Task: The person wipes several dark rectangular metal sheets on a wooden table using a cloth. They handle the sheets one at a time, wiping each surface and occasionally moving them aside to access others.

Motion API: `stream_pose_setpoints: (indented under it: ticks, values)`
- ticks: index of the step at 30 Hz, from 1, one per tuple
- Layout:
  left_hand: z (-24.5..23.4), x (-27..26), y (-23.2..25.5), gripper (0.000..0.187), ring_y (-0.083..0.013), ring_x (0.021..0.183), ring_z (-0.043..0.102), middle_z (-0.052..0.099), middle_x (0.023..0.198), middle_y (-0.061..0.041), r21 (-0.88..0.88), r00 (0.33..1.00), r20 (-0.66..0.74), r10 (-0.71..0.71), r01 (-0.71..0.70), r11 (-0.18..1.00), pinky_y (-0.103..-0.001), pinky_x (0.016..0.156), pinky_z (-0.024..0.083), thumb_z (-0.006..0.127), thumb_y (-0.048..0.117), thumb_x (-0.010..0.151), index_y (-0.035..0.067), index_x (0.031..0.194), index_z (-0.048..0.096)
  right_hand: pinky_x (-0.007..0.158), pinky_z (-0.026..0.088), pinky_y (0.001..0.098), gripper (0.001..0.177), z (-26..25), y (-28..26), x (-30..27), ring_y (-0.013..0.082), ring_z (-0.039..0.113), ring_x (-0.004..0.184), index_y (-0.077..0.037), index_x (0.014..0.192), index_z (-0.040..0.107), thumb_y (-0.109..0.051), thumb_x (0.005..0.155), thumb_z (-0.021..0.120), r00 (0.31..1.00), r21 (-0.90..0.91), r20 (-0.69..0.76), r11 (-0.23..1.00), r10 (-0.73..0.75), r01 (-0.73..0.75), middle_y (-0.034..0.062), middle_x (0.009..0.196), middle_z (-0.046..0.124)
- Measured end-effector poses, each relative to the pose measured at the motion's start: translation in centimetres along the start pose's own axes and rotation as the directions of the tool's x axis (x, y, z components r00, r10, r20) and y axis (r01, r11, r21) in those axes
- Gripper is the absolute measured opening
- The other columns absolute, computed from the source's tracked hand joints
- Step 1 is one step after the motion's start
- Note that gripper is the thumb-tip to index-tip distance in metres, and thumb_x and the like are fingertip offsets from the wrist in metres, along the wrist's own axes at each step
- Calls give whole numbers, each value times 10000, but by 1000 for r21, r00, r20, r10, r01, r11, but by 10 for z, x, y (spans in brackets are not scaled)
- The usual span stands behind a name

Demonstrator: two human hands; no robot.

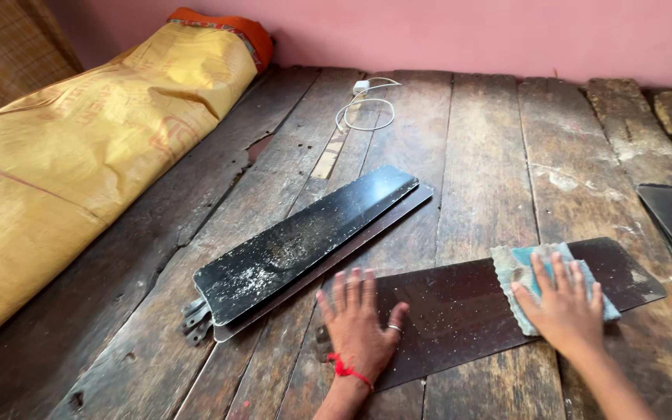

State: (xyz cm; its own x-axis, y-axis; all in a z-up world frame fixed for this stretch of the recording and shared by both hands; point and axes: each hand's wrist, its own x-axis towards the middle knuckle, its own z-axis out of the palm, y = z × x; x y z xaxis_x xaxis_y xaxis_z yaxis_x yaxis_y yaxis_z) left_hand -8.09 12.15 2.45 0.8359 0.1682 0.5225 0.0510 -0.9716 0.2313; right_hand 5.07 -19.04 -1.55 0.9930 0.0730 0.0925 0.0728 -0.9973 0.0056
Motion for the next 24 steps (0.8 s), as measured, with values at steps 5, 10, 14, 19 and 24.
stream_pose_setpoints:
  ticks: [5,10,14,19,24]
  values:
    - [-6,-8,-7,833,-317,1228,482,478,1466,-93,-307,948,219,-233,293,906,-473,1051,374,447,716,873,109,1444,454,1150,97,577,783,8,-81,-42,296,4,1487,-189,1557,17,-630,935,197,876,-19,-347,936,-336,351,81,1641,-56]
    - [-5,-2,-10,884,-344,1218,517,523,1406,-139,-409,980,41,-196,196,891,-487,1004,389,386,784,878,98,1424,498,1142,102,585,778,-2,-173,-84,321,39,1490,-192,1551,85,-630,923,221,653,-91,-546,812,-524,576,104,1618,25]
    - [-3,-6,-17,1003,-352,1179,547,578,1324,-132,-508,981,6,-195,171,844,-487,979,402,283,868,834,86,1430,484,1168,109,508,755,-11,-139,-70,271,84,1485,-243,1559,114,-663,943,231,661,-52,-537,803,-523,593,63,1631,79]
    - [-3,-11,-21,1079,-344,1166,567,591,1315,-135,-577,986,-60,-159,95,811,-476,987,409,239,919,819,71,1444,472,1147,167,635,765,-13,-100,-40,343,139,1497,-251,1611,204,-630,962,347,952,2,-252,984,-172,178,114,1673,138]
    - [-5,-8,-19,1118,-331,1125,571,596,1304,-127,-575,986,-29,-163,117,810,-467,972,417,239,939,786,83,1478,436,1134,207,631,787,-1,-195,-73,352,187,1483,-247,1551,190,-552,878,459,855,-4,-426,945,-297,326,124,1621,203]
